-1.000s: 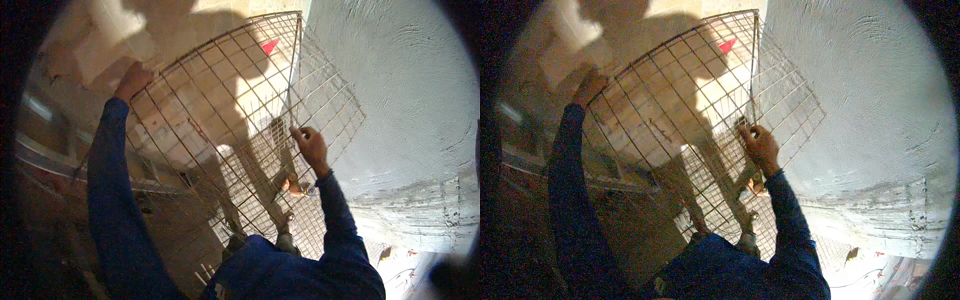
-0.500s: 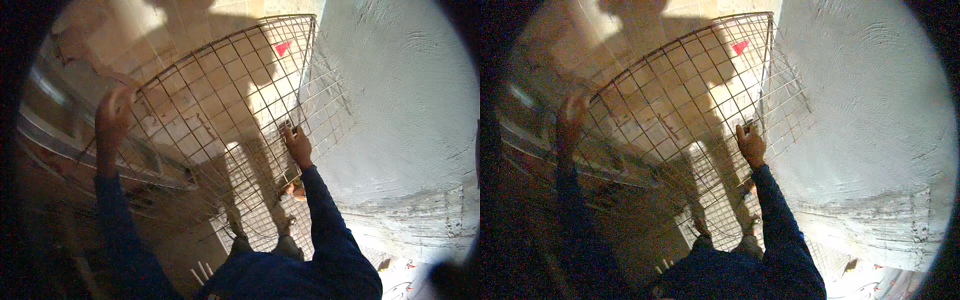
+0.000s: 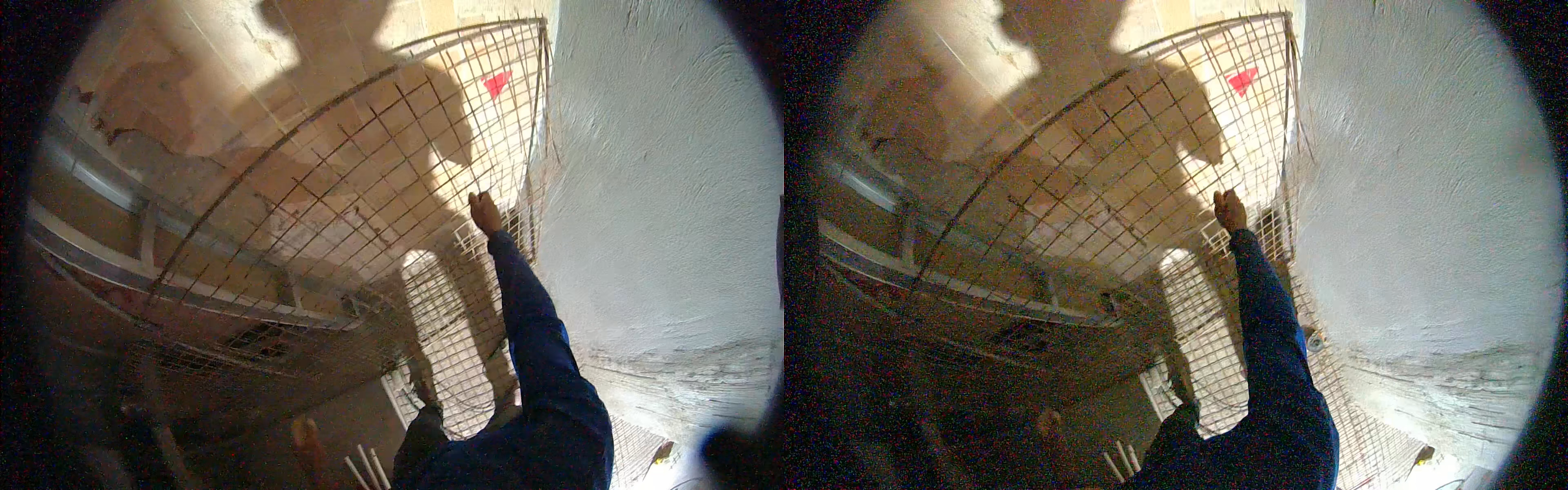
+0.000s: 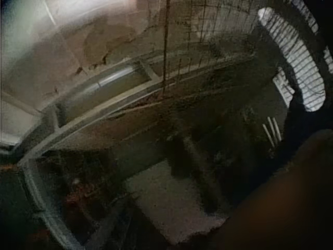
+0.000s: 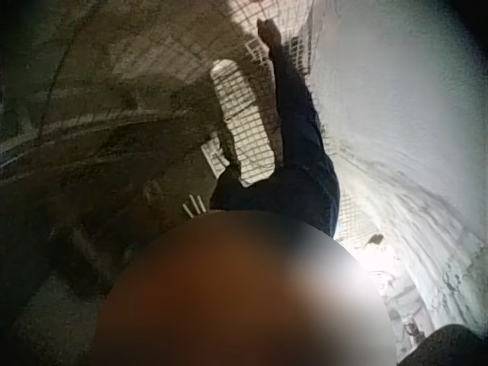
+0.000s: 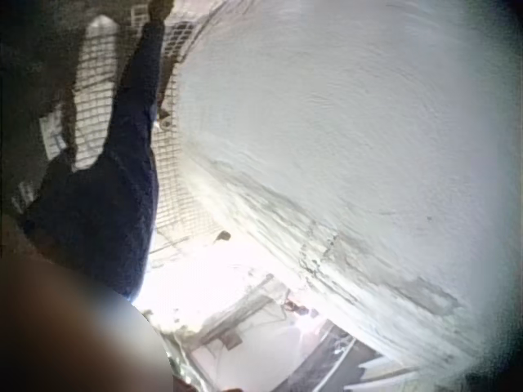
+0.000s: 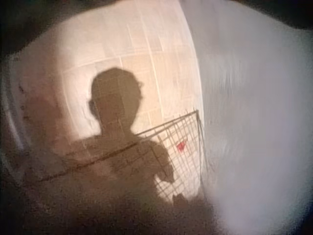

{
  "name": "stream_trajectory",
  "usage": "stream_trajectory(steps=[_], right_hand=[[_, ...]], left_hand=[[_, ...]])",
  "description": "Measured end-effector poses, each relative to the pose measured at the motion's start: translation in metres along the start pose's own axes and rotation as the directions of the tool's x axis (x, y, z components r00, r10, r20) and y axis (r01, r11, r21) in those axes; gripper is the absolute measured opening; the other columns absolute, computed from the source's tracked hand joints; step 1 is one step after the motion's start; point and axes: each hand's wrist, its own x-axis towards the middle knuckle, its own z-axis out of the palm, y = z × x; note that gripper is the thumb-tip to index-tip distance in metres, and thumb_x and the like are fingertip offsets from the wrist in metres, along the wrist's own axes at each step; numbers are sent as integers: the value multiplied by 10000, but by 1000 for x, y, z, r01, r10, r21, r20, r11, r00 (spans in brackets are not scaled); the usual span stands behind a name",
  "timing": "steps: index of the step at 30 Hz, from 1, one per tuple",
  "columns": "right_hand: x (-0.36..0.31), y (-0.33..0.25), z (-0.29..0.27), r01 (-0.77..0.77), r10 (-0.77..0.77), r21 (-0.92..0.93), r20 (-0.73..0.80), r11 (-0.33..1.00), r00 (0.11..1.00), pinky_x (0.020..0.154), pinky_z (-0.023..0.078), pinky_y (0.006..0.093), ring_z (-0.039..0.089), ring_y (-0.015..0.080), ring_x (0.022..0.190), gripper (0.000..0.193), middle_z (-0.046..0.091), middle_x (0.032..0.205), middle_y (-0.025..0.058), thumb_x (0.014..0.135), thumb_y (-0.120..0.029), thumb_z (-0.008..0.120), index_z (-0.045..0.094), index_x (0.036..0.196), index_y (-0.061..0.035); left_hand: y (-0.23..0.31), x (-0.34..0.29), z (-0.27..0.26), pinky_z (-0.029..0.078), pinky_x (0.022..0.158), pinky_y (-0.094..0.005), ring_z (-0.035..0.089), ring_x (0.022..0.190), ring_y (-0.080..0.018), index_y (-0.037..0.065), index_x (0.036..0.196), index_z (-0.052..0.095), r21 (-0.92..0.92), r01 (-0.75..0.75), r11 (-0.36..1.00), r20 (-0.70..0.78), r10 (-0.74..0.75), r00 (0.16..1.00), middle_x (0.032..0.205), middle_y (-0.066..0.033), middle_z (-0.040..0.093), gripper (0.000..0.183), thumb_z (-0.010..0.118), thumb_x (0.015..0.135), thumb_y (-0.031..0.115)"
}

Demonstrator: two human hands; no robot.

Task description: The person uses an angle grinder to cut a metal wire mesh attached to a wall. They reposition the mesh and continue cutting along its edge, producing sparks. The person then removes a cut section of the mesh by hand.

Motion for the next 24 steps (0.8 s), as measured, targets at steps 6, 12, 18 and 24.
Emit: stream_trajectory(steps=[6,12,18,24], right_hand=[[-42,-37,-76,-166,167,-18,97,986,981,588,406,486,556,393,624,542,580,703,248,928,-482,517,532,728,22],[-75,-95,-155,-115,117,-47,49,992,992,597,403,479,547,401,639,457,558,697,240,964,-418,498,587,803,0],[-66,-83,-154,-74,81,-63,112,995,990,613,407,496,556,424,658,528,549,688,238,995,-468,477,573,792,10],[-72,-22,-97,289,-278,-289,79,913,957,610,480,547,594,417,699,237,638,926,203,970,-234,514,533,1109,-43]], left_hand=[[6,58,23,273,1108,-527,332,1400,-342,129,1521,253,-162,-35,986,72,48,996,1529,-186,316,694,440,983,525],[58,69,70,288,1094,-570,374,1373,-370,155,1536,257,-348,14,938,265,84,961,1500,-182,372,672,415,997,526],[90,40,85,450,979,-534,544,1171,-369,118,1461,394,-829,329,452,511,371,776,1339,-175,517,601,489,994,483],[53,80,106,478,968,-508,557,1125,-327,67,1421,434,-665,134,735,423,222,878,1273,-179,545,628,572,964,475]])
